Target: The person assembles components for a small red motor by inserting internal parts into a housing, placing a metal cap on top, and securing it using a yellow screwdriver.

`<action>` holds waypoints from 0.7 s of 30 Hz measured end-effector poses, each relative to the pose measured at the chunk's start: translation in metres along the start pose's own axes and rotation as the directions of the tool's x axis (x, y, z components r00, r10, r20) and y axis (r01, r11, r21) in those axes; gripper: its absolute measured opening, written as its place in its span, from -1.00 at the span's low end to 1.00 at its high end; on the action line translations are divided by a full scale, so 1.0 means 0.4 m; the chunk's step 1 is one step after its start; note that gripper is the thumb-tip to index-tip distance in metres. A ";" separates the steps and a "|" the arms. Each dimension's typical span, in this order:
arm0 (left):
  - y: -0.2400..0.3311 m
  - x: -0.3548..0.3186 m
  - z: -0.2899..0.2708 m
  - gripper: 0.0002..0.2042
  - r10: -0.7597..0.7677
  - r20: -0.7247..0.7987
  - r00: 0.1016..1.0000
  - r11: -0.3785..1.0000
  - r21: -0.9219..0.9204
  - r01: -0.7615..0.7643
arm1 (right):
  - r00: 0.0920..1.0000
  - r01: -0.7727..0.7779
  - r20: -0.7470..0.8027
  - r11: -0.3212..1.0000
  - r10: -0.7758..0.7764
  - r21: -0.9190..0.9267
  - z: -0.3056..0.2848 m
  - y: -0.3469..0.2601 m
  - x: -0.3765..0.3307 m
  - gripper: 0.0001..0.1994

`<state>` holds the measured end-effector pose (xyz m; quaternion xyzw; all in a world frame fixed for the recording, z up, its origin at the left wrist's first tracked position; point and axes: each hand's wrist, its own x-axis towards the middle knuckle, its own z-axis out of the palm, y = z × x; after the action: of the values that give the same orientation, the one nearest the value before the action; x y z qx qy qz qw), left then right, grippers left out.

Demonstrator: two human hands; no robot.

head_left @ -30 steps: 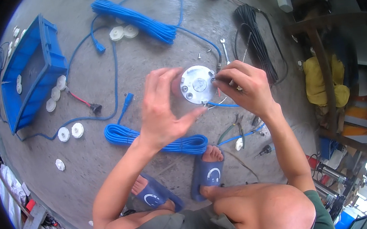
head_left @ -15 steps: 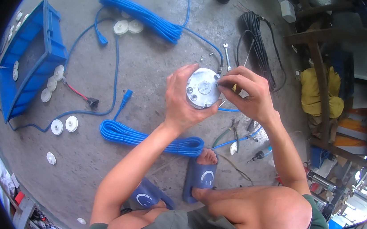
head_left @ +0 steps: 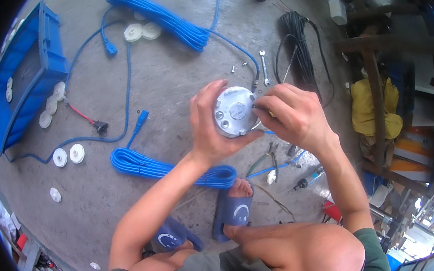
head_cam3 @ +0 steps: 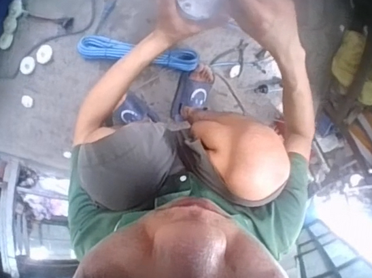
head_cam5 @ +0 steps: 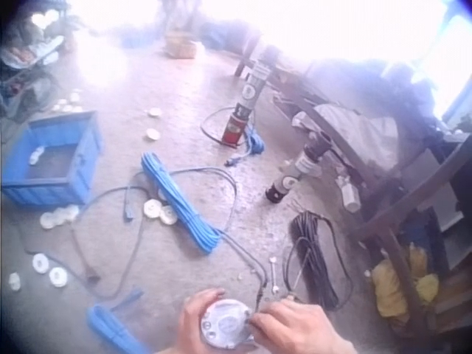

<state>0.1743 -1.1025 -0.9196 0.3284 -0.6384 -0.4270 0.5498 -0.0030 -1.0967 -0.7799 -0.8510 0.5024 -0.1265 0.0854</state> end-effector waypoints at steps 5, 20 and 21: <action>-0.014 0.005 0.014 -0.08 0.026 -0.060 0.998 0.999 0.028 -0.025 | 0.996 -0.031 0.084 0.999 0.029 0.017 -0.011 0.006 0.011 -0.82; -0.011 0.018 -0.004 -0.11 0.079 -0.040 0.996 0.996 0.055 -0.077 | 0.993 -0.060 0.097 0.990 0.073 -0.131 0.056 0.075 -0.006 -0.86; -0.016 0.013 -0.004 -0.11 0.066 -0.036 0.997 0.997 0.039 -0.065 | 0.993 -0.111 0.036 0.990 0.115 -0.092 0.079 0.144 -0.028 -0.86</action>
<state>0.1746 -1.1103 -0.9230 0.3254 -0.6465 -0.3905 0.5689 -0.0466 -1.1139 -0.8272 -0.8266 0.5531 -0.0813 0.0644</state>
